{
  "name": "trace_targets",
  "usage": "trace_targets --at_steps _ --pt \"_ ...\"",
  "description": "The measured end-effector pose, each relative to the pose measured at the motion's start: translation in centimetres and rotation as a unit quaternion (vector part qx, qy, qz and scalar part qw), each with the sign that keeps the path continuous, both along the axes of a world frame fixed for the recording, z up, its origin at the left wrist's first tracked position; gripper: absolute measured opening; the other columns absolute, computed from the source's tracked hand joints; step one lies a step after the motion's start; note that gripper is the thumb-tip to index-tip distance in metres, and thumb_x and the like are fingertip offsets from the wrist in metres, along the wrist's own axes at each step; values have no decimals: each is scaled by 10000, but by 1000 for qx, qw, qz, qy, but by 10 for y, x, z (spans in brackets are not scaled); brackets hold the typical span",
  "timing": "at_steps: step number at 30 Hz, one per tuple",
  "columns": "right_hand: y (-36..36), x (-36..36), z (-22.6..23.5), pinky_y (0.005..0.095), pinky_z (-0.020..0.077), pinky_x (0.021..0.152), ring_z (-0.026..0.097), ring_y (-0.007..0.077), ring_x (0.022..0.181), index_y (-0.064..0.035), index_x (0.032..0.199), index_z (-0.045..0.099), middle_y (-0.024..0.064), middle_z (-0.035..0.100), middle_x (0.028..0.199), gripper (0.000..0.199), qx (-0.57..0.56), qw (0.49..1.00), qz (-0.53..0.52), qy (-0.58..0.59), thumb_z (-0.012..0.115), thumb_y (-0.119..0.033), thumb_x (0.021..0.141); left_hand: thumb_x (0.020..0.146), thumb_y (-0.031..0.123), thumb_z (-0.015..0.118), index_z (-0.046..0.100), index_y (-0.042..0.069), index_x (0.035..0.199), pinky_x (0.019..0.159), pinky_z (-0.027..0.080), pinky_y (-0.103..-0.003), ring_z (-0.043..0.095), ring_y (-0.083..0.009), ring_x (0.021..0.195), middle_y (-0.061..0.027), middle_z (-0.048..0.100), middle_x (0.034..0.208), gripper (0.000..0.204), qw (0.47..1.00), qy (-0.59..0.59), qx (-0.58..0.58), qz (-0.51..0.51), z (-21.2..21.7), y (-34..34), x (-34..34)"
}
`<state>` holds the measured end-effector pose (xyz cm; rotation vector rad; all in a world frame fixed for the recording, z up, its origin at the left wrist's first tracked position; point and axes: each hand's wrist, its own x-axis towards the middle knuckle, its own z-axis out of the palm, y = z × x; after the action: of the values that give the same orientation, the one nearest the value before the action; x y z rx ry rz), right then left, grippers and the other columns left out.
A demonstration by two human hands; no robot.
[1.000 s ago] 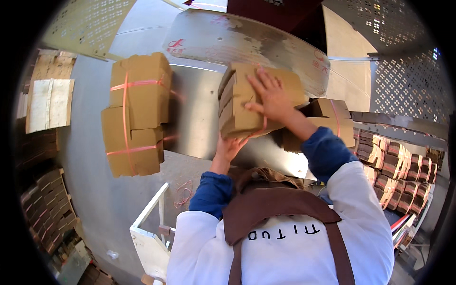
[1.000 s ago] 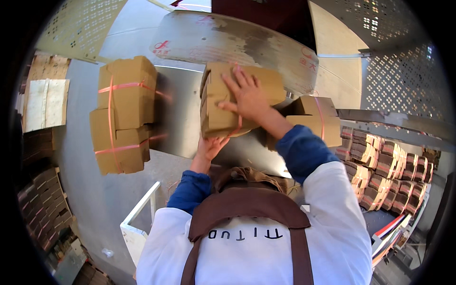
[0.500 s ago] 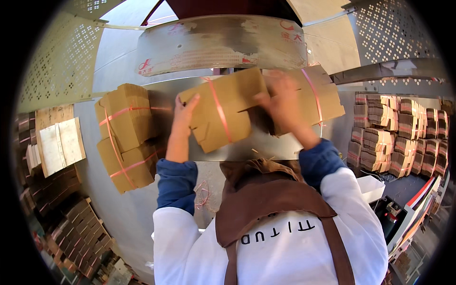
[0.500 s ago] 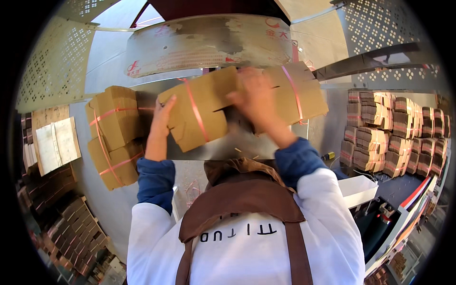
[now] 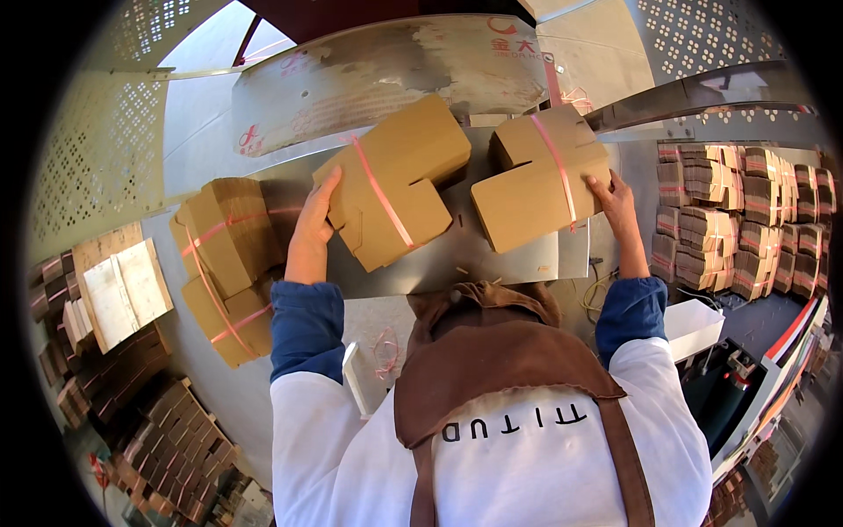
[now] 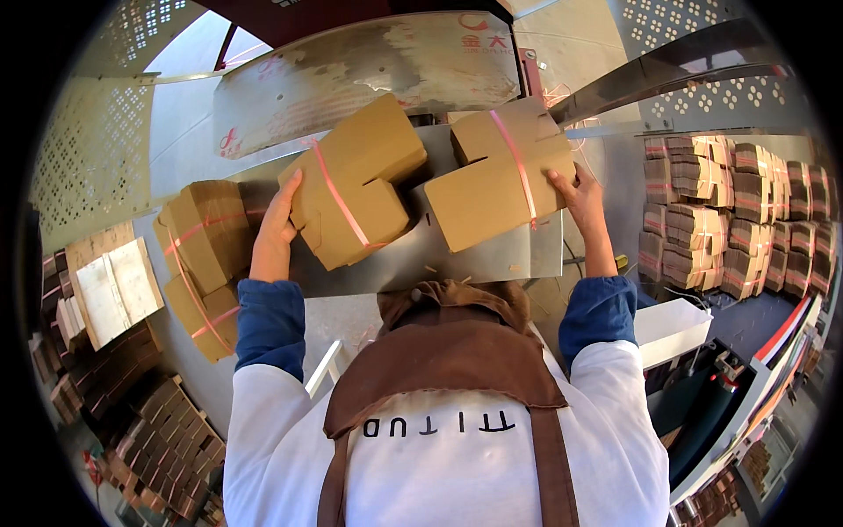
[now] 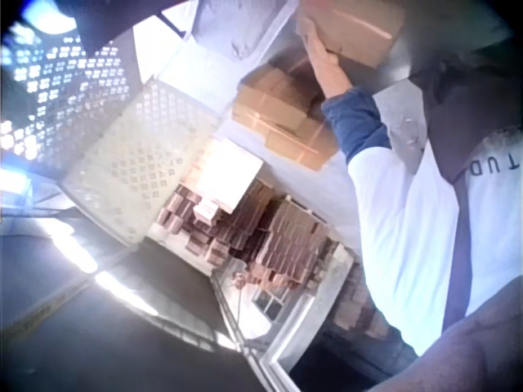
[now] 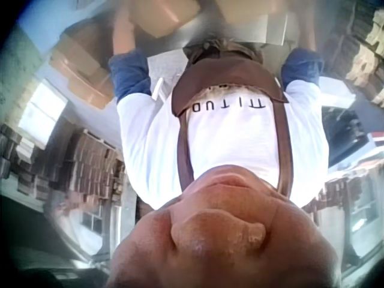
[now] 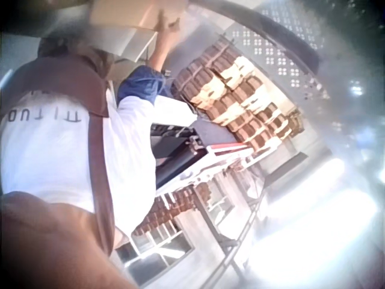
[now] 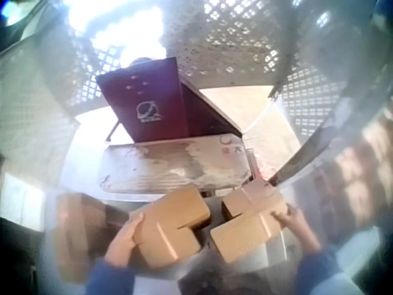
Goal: The person stacks flat corrugated cardboard pieces, places them into a strapping machine, and secures them with pink plastic straps. The person then removes the bundles and stacks them on a nearby table.
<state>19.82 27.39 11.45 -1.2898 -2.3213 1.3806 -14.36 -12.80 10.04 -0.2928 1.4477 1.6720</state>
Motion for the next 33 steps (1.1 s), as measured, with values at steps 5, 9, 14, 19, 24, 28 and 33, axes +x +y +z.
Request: trace_targets --at_steps 5,9,14,19,24,28,33 --pt "-18 5 2 301 492 723 623 154 795 42 1146 600 118 672 862 628 -20 998 -45 41 683 -481 808 833 368 711 462 54 1312 887 492 -354 563 -200 1103 -78 571 1214 624 1000 -10 4 -15 -1 15 18" --pt "-30 10 -1 297 495 721 623 148 809 34 1170 597 120 675 883 629 -22 993 -82 79 684 -476 811 827 376 717 454 47 1315 886 493 -353 565 -200 1097 -85 564 1219 645 999 1 -16 -48 -4 26 16" --pt "-41 17 -6 291 495 720 614 146 794 25 1181 598 113 674 890 620 -25 991 -108 72 692 -464 812 817 383 725 436 36 1323 894 480 -351 552 -202 1111 -91 551 1232 678 996 13 -23 -84 0 36 17" --pt "-50 22 -1 287 486 746 605 140 820 10 1196 594 110 668 919 612 -34 986 -150 58 701 -453 809 816 388 720 401 7 1343 918 456 -344 529 -208 1138 -100 535 1251 725 991 40 -87 -99 29 67 30" --pt "-46 31 3 303 448 888 576 191 1029 40 1309 473 174 610 1130 708 -106 985 -105 86 691 -429 825 855 426 665 394 20 1360 952 440 -361 507 -209 1173 -108 525 1270 702 992 54 -61 -93 16 62 28" --pt "-23 48 3 342 395 998 513 275 1194 75 1381 363 261 511 1280 809 -100 993 -5 62 647 -460 844 935 478 532 411 49 1370 980 426 -369 492 -206 1205 -97 505 1322 623 999 9 29 -16 18 40 31" --pt "-12 69 -3 351 436 920 590 276 1052 80 1172 572 242 627 1094 727 -167 980 79 -69 543 -584 876 972 443 475 427 46 1363 997 416 -353 488 -197 1217 -81 515 1321 560 1000 -13 -12 14 10 11 109"
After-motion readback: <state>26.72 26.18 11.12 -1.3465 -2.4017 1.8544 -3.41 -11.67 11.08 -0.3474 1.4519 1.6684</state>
